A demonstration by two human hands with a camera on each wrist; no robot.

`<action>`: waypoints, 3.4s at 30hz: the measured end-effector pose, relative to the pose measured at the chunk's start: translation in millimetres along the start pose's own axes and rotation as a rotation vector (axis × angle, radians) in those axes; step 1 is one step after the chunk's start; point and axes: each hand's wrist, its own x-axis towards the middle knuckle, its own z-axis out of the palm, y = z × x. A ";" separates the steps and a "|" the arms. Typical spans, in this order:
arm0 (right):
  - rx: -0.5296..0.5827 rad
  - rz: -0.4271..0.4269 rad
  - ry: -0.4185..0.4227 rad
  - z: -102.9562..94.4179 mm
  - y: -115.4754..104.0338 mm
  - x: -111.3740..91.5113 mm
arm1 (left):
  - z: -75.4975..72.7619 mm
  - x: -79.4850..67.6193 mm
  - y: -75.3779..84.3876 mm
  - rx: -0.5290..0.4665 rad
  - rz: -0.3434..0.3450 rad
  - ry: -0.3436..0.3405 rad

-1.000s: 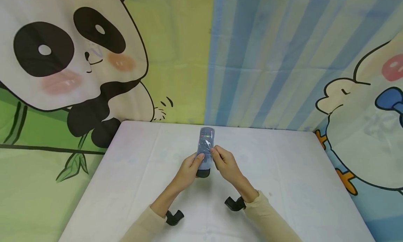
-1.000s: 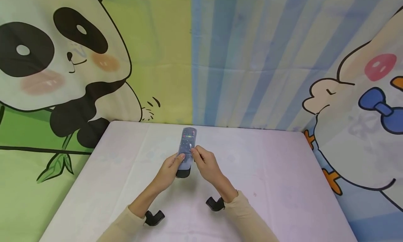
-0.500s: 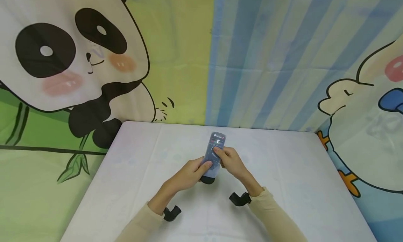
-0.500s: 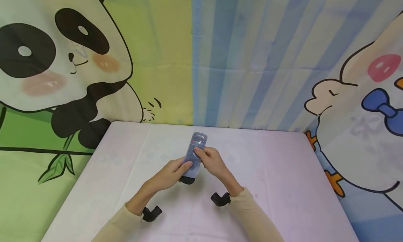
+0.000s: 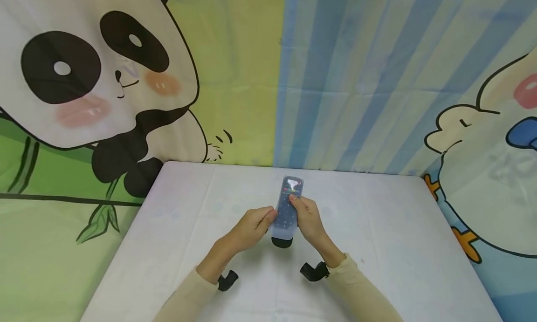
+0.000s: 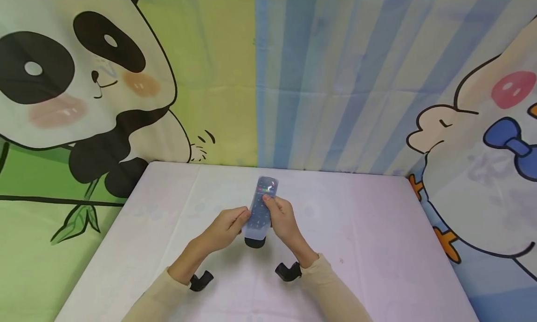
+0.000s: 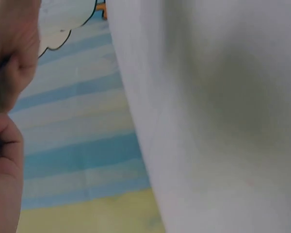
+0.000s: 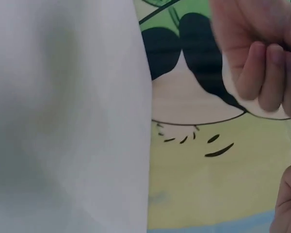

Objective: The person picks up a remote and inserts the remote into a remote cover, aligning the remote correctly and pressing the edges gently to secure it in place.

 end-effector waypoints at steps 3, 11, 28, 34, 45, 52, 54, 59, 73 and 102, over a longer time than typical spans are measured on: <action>0.077 -0.046 0.057 3.7 -1.6 0.0 | 7.1 0.9 -4.1 -0.179 -0.032 -0.008; 0.147 -0.042 0.080 5.6 -4.5 5.0 | 22.1 -1.4 1.2 -0.214 -0.054 0.035; 0.284 0.330 -0.100 -7.1 -5.9 5.5 | -1.8 1.7 -4.8 0.450 0.491 0.226; 0.351 0.489 -0.120 -0.8 -4.0 1.7 | -5.0 8.9 -5.4 0.406 0.504 0.222; 0.304 0.536 -0.308 -13.4 -1.6 -9.2 | -6.7 8.3 -7.3 0.169 0.385 0.163; 0.013 0.352 -0.407 -23.1 -11.5 -15.6 | -10.2 3.7 -3.9 -0.013 0.196 0.181; -0.040 0.309 -0.374 -23.3 -13.1 -17.4 | -9.2 3.6 -2.1 -0.059 0.136 0.172; -0.147 0.203 -0.228 -20.9 -16.9 -21.3 | -5.1 3.0 2.8 -0.185 -0.037 0.148; -0.431 -0.304 -0.162 -15.0 -49.7 -21.8 | -0.3 -4.0 1.2 -0.378 -0.151 0.102; -0.508 -0.248 -0.306 -28.0 -37.2 -15.4 | -10.2 -5.1 3.1 -0.473 -0.096 -0.073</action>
